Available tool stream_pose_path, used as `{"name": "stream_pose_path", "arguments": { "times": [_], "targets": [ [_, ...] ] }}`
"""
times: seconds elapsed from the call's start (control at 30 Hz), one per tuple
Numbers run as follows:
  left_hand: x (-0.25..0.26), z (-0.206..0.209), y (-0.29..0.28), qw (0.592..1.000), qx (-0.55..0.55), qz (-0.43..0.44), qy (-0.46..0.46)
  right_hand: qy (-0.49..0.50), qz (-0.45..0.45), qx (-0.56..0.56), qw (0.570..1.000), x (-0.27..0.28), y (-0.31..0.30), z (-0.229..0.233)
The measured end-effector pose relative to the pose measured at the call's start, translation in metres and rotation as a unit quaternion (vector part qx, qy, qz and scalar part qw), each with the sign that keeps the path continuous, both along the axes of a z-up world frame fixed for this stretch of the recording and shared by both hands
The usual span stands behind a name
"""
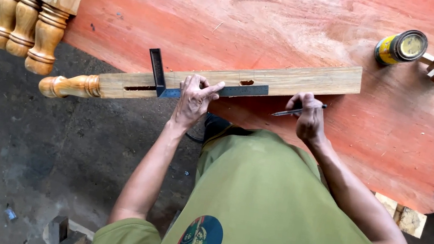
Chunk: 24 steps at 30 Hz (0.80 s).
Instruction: Marking wooden furniture legs for assembly using a try square and pencil
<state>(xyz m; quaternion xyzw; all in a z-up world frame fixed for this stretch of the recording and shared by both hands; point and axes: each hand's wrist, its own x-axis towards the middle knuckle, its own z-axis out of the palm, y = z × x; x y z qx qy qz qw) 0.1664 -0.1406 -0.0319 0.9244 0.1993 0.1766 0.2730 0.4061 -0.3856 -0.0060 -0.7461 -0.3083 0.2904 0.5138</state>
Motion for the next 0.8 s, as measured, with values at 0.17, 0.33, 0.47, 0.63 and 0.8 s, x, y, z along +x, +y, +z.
{"name": "stream_pose_path", "arguments": {
  "times": [0.17,0.33,0.47,0.63,0.8],
  "targets": [
    [0.001,0.002,0.001,1.000,0.004,-0.003,0.000,-0.075,0.024,0.078,0.994,-0.016,0.013,0.027],
    [-0.001,0.000,0.001,1.000,0.003,-0.001,0.003,-0.152,-0.012,0.083,0.985,-0.017,0.013,0.003],
    [-0.001,0.006,-0.001,1.000,-0.010,0.003,-0.007,-0.182,-0.030,0.103,0.978,-0.018,0.010,-0.007],
    [0.001,0.002,0.001,1.000,-0.005,0.003,-0.010,-0.187,-0.017,0.140,0.972,-0.015,0.020,-0.002],
    [0.002,0.008,0.000,1.000,-0.004,0.002,-0.010,-0.185,-0.001,0.150,0.971,-0.020,0.024,-0.004]
  ]
}}
